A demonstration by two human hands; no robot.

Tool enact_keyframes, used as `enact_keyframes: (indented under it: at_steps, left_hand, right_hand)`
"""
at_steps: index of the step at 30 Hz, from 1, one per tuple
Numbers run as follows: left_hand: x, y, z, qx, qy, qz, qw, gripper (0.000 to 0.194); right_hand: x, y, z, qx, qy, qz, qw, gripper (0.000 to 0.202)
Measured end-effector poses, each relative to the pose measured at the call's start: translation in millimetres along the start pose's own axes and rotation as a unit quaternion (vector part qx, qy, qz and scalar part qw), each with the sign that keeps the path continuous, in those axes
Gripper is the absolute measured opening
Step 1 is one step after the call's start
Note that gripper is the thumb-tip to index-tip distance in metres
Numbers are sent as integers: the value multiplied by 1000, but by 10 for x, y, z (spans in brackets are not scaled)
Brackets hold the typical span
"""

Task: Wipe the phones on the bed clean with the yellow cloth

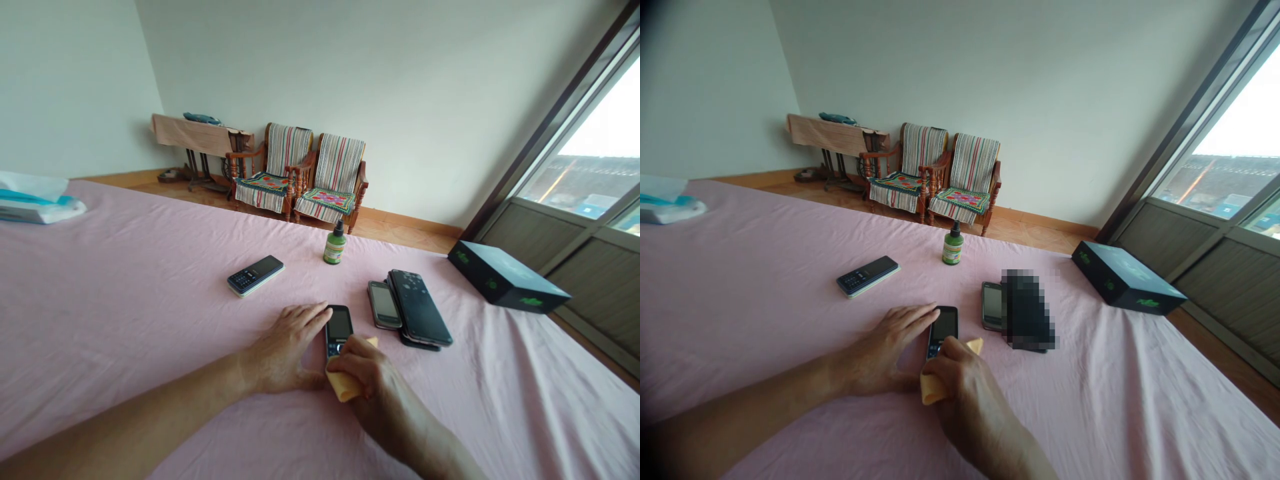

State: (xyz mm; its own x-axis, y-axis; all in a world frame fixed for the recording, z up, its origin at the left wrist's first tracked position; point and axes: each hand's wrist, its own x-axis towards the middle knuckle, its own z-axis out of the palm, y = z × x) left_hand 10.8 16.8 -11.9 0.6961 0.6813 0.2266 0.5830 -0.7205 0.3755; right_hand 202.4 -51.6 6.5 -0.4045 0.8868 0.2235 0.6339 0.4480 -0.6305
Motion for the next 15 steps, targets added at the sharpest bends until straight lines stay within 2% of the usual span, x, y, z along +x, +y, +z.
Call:
enact_keyframes:
  at_steps: [15]
  left_hand:
    - [1, 20, -40, -6, -16, -8, 1000, 99]
  right_hand:
    - [-54, 151, -237, -11, 4, 50, 999, 26]
